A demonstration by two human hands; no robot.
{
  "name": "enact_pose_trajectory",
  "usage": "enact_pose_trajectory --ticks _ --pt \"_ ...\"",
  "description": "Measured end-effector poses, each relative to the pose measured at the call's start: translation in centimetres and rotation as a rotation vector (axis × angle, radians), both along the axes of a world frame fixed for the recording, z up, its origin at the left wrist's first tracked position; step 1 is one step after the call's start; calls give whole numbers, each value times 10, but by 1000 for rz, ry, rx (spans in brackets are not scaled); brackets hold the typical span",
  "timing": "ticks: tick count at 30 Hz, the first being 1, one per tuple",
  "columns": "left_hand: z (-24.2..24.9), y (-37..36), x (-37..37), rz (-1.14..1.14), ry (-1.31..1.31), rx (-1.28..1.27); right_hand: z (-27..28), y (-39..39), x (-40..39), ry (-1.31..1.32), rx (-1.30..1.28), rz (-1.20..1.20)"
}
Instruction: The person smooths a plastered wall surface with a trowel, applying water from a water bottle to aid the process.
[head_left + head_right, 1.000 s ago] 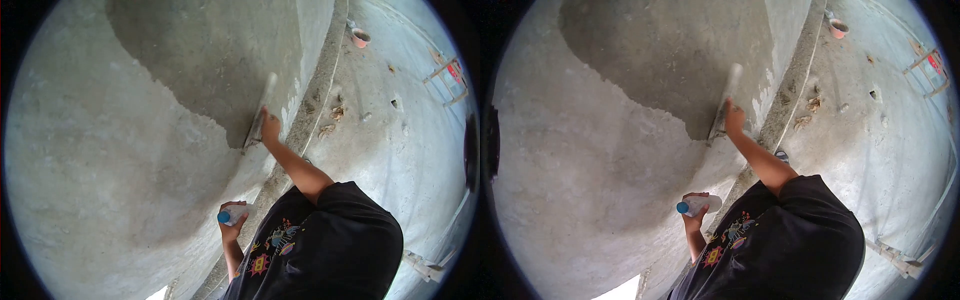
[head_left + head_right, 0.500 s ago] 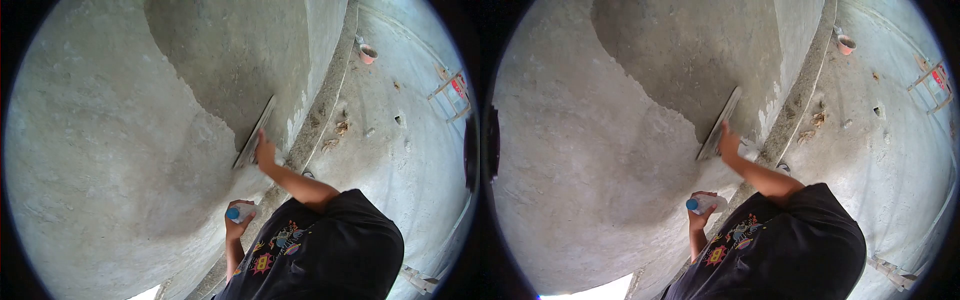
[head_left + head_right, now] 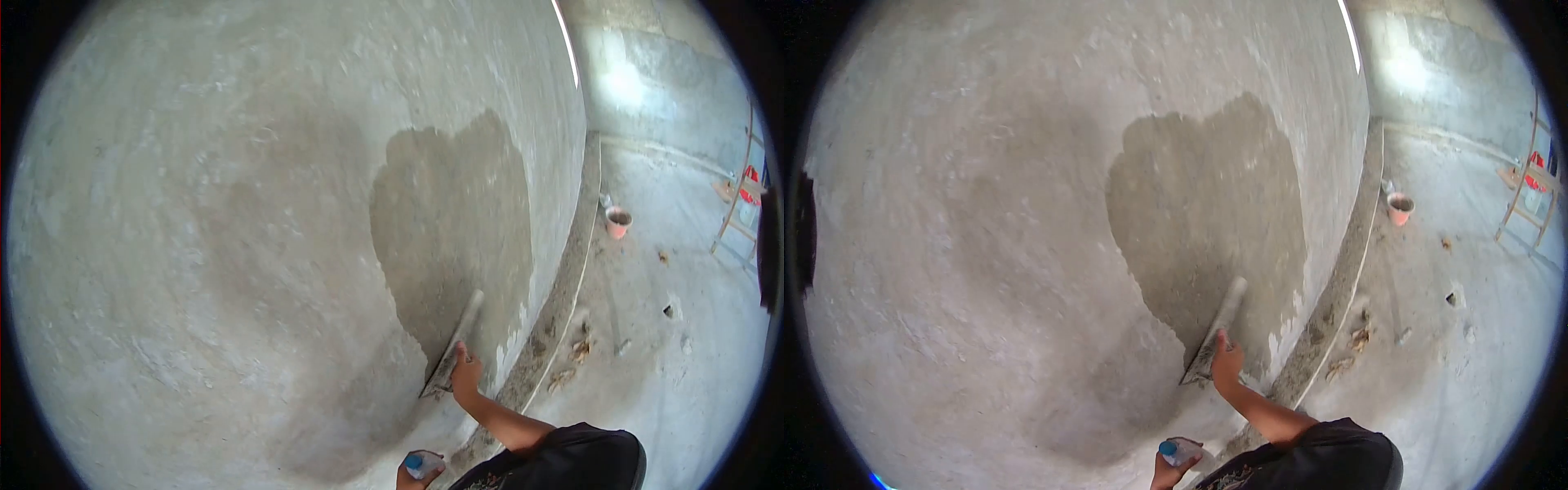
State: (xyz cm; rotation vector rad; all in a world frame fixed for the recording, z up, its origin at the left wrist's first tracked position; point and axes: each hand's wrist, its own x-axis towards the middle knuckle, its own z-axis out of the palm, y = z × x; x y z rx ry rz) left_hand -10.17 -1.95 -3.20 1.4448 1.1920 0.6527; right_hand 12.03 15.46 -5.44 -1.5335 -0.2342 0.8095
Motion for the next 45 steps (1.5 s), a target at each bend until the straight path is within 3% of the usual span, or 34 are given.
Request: enact_pose_trajectory --ticks 2,4,5,7,10,11,12,14,17,18,20,23,25,27,28,30,32,35,38,40,42,44,45 --pt "-24 -4 -6 108 -209 -26 63 -16 -1 -488 245 -67" --pt "6 -2 8 149 -211 0 115 -12 7 -625 506 286" --pt "13 -7 11 207 -194 -1 125 -6 18 -635 512 285" --pt "5 0 3 118 -221 19 151 9 47 -1013 611 103" --pt "-1 13 -5 18 -246 34 167 75 121 -634 417 -200" --pt "-2 14 -5 -3 -247 22 154 106 151 -637 427 -341" --pt "-3 10 -2 -5 -261 16 174 85 137 -652 423 -340" --pt "-4 19 4 -20 -255 136 219 51 95 -787 530 -27" --pt "-45 38 8 -21 -154 176 239 37 77 -1071 785 11" --pt "-56 41 5 7 -70 198 242 43 92 -1065 783 10" --pt "-33 43 11 -48 -77 163 259 75 147 -743 556 -66" --pt "-33 40 17 9 -143 198 267 99 180 -691 569 -176" --pt "-23 47 32 -107 -530 23 280 65 122 -740 629 -38" --pt "-17 54 35 -154 -460 63 274 54 96 -1197 808 -103" --pt "-15 61 36 -185 -352 87 280 60 105 -1204 812 -107" --pt "-16 64 34 -219 -250 109 286 76 135 -1047 667 -253" --pt "-17 63 35 -225 -199 124 295 97 185 -711 615 -144" --pt "-25 68 37 -188 -159 164 281 106 182 -764 550 -165" --pt "-28 77 35 -212 -162 171 259 65 119 -921 646 -144" --pt "-24 86 27 -350 -209 140 252 55 106 -1200 831 -73" --pt "-16 84 11 -626 -286 88 254 72 141 -939 609 -52" --pt "-15 65 19 -416 -143 166 252 105 192 -705 558 -134" --pt "-14 56 27 -317 -79 209 251 104 190 -711 570 -137"
